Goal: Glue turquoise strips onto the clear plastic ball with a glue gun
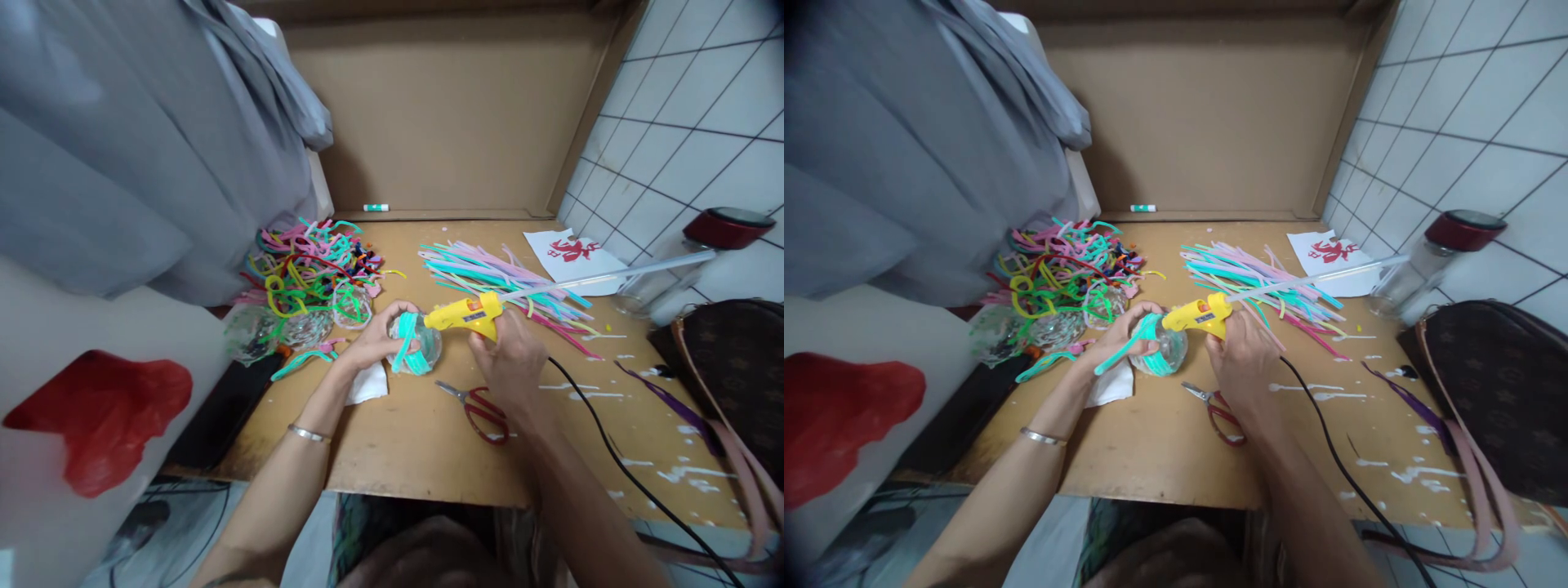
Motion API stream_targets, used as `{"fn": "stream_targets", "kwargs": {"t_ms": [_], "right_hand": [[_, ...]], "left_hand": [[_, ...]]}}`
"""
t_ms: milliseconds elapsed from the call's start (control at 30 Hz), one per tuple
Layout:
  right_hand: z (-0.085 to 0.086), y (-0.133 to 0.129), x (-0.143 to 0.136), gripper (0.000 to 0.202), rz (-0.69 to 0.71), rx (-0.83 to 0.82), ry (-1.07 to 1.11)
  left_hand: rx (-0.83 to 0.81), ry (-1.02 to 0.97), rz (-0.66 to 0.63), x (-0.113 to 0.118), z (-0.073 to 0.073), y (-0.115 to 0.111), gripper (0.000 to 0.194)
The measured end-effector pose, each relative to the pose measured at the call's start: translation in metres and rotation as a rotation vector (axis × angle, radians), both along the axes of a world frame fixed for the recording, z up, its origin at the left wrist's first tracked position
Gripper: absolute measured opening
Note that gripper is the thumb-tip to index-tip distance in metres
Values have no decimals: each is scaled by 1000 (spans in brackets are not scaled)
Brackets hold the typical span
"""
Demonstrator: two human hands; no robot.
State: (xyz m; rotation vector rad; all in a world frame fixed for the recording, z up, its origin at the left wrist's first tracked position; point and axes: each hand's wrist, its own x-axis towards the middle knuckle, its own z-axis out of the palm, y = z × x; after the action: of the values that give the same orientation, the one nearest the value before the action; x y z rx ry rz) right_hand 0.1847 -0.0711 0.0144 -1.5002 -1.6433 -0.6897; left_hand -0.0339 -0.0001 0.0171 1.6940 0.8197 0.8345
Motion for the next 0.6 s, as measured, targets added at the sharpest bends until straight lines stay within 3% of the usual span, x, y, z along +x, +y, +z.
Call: {"fn": "stream_targets", "kwargs": {"t_ms": [600], "right_hand": [[0,-1,0,5,-26,-3,-32]], "left_hand": [[-8,17,14,1,1,0,60]]}}
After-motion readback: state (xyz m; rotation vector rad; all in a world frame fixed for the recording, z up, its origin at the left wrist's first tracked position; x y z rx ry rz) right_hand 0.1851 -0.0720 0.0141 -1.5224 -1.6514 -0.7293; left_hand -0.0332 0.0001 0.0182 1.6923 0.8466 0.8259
